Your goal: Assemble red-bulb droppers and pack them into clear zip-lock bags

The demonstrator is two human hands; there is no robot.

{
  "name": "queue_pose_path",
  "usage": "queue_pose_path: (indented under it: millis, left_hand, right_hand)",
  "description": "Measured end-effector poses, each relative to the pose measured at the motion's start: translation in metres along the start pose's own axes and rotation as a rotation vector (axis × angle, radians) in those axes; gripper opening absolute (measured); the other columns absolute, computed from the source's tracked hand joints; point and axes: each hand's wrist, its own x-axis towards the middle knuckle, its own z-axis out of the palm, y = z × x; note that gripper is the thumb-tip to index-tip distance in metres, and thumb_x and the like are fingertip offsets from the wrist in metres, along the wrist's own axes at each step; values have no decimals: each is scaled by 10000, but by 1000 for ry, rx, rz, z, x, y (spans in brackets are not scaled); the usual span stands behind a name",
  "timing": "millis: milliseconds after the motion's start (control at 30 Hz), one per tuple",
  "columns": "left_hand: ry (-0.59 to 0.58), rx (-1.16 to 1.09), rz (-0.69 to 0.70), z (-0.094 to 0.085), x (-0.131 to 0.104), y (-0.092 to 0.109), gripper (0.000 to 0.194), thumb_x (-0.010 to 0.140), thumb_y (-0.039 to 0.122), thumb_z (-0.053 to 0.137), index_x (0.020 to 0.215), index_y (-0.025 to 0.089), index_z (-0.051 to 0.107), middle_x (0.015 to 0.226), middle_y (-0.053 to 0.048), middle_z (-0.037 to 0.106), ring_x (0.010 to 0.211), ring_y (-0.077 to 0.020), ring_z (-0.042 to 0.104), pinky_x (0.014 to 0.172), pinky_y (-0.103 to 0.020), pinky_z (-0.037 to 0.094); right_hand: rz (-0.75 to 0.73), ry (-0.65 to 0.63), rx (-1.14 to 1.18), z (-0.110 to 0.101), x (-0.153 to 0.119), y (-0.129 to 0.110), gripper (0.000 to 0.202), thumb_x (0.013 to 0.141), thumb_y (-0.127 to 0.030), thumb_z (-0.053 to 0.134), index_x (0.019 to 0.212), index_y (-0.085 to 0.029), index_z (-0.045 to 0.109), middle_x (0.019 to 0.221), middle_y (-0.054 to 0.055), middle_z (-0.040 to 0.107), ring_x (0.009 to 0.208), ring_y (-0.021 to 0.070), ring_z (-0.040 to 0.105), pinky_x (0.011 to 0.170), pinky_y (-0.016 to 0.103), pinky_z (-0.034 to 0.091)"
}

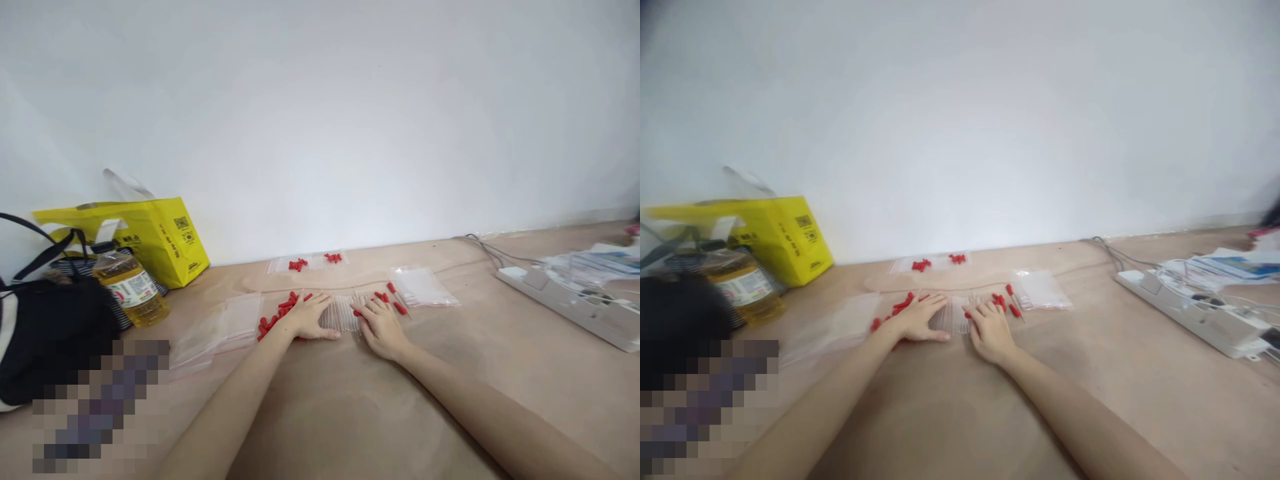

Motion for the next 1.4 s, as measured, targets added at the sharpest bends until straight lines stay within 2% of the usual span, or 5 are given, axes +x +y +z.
queue_pose_path:
  millis: [233,600,933,1233,1400]
  left_hand:
    - [50,-18,10,4,-5,1,1021,494,719,554,1299,150,290,1363,-163,309,1260,-307,243,1020,-500,107]
    - [123,-46,-3,0,-7,8,867,465,660,629,1154,170,441,1261,-149,446,1224,-319,305,991,-503,187]
    - [53,-3,-40,-2,-11,13,957,467,694,595,1237,164,393,1384,-176,252,1286,-351,126,983,-594,73]
    - [54,30,130,-5,-33,19,935,481,617,636,1270,199,361,1400,-151,224,1286,-366,94,994,-570,57]
    - [349,83,19,0,-52,39,483,624,459,592,1034,209,534,1166,-107,481,1141,-311,352,960,-505,198]
  right_hand:
    - [-15,11,8,1,0,0,346,772,-126,416,1091,-199,527,804,44,559,837,191,447,740,318,302]
    - [-33,-11,27,-1,-1,-1,318,781,-136,417,1068,-206,535,811,45,566,830,188,448,738,315,305]
    - [-41,-6,29,-1,-1,-1,329,769,-124,426,1068,-205,538,806,43,565,824,187,452,741,315,309]
    - [-33,-19,49,-1,-1,-2,324,776,-127,416,1070,-191,538,816,50,568,825,194,448,754,326,312]
    - [-41,-25,65,-2,-1,-2,327,778,-129,414,1074,-189,538,823,55,571,827,197,439,745,324,313]
